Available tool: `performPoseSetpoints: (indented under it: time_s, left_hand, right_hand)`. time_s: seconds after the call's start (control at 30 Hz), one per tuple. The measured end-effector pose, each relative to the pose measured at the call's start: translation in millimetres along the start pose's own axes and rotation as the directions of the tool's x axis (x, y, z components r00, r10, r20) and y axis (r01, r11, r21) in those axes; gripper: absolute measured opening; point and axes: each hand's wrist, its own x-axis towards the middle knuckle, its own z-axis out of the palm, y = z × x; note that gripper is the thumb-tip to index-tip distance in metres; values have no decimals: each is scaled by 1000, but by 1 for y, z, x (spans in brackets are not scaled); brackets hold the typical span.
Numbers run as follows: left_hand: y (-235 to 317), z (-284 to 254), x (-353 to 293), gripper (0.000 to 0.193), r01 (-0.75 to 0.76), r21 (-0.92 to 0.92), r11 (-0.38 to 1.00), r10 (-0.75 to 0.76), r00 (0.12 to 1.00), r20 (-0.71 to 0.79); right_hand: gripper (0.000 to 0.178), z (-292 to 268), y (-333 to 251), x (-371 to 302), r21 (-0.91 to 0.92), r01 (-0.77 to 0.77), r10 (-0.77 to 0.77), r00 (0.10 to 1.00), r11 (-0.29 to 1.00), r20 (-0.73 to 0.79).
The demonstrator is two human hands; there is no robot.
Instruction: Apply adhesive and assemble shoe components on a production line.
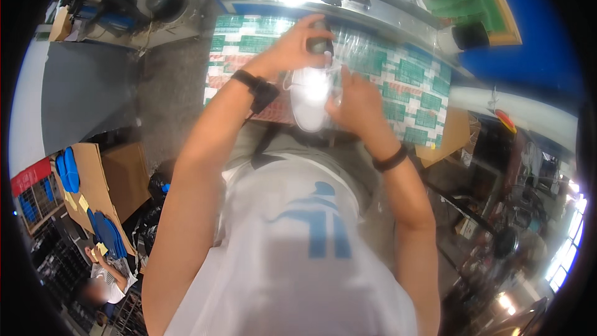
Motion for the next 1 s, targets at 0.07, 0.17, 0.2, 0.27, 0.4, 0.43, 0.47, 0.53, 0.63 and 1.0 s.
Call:
performPoseSetpoints:
  time_s: [0.07, 0.17, 0.2, 0.27, 0.4, 0.43, 0.47, 0.53, 0.63, 1.0]
  left_hand:
    - [-5, -8, -4, 57, 3, -43, 999, -3, 1000, -2]
    - [-3, -16, -14, 56, 10, -94, 996, -12, 1000, -20]
    - [0, -17, -16, 56, 22, -93, 995, -25, 999, -33]
    - [-1, -14, -10, 55, -13, -34, 999, 12, 999, -37]
    - [-5, 4, -1, 57, -13, -54, 998, 13, 1000, -3]
    - [-3, 6, 1, 58, -11, -14, 1000, 10, 1000, -11]
    - [-4, 7, 0, 59, 1, 29, 1000, 0, 1000, -28]
    - [-6, 7, -1, 60, -5, 45, 999, 7, 999, -45]
    - [-8, 9, 1, 61, -13, 66, 998, 17, 998, -59]
    - [-6, 9, 3, 62, -28, 41, 999, 30, 998, -62]
  right_hand:
    - [81, -21, -14, -19, 111, -43, 39, 999, 993, 34]
    - [79, -84, -43, -65, 312, -50, -12, 981, 949, 194]
    - [79, -83, -38, -69, 312, -55, -9, 980, 948, 199]
    - [79, -74, -25, -77, 213, -91, 60, 987, 973, 148]
    - [79, -57, -16, -86, 174, -226, 181, 953, 958, 245]
    - [78, -55, -23, -94, 185, -225, 175, 951, 956, 256]
    - [77, -54, -27, -101, 201, -215, 157, 950, 956, 270]
    - [75, -64, -34, -111, 292, -262, 156, 927, 920, 340]
    - [73, -55, -20, -110, 399, -327, 164, 906, 857, 389]
    - [50, 22, -14, -21, 757, -178, 300, 954, 628, -25]
